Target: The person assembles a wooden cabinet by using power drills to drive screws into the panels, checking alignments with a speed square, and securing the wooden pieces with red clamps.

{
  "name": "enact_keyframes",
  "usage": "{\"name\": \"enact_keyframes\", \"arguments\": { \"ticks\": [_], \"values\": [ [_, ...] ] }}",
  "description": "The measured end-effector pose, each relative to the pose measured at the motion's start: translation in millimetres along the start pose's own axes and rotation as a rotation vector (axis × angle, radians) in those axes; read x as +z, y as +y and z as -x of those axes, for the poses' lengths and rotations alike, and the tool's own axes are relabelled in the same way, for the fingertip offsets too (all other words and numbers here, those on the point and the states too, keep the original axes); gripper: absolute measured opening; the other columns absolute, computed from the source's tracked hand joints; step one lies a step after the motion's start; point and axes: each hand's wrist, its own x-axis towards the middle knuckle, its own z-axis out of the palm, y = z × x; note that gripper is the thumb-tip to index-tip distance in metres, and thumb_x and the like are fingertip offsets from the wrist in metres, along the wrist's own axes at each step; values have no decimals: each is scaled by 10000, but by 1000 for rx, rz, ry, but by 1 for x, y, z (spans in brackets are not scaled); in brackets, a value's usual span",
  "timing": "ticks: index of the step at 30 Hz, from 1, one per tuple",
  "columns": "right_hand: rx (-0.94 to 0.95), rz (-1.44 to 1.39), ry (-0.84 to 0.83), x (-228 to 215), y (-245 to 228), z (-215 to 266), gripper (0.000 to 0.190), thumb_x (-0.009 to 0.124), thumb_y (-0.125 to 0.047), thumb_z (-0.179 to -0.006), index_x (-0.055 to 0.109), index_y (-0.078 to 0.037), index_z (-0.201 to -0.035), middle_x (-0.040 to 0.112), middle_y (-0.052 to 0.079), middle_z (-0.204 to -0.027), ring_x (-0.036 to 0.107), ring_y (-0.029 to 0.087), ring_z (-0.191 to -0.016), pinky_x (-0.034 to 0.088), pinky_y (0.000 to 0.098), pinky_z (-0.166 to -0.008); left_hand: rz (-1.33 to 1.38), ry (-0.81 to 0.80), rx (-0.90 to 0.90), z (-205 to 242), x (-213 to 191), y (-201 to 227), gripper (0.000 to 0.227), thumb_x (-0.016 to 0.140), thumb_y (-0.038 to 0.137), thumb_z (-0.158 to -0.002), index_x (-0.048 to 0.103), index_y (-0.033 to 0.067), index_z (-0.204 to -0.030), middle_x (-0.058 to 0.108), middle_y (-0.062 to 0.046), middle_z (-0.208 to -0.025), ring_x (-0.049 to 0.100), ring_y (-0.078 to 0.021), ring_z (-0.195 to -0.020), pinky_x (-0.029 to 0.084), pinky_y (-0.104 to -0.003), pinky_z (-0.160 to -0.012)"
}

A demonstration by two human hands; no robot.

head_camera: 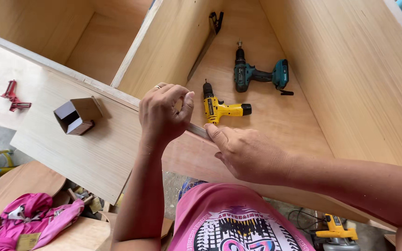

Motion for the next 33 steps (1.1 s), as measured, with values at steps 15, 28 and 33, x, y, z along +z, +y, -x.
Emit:
{"name": "enact_keyframes", "arguments": {
  "ticks": [15, 28, 33],
  "values": [
    [-106, -32, 165, -11, 3, -6, 696, 679, -357, -907, 468, 38, -1440, 574, 256, -1386, 593, 424, -1200, 499, 475, -1001, 153, 383, -123, 77, -28, 25, 111, 633, 108, -998, 657, 89, -1105, 691, -101, -1120, 693, -284, -1046, 525, -392, -964],
    [-344, 198, 214, -36, -65, -118, 357, 740, -259, -880, 693, -61, -1174, 684, 153, -1293, 683, 301, -1114, 590, 411, -794, 358, 15, -433, 212, -72, -51, 204, 601, 275, -1040, 709, 137, -1146, 726, 5, -679, 718, -114, -583, 537, -275, -597],
    [-72, 123, 212, -57, -60, -175, 232, 702, -165, -931, 770, -150, -1152, 773, 82, -1150, 744, 269, -869, 638, 520, -686, 241, -101, -253, 205, -123, -83, 95, 687, 145, -978, 715, 74, -1034, 763, -88, -893, 711, -286, -806, 542, -409, -708]
  ]
}}
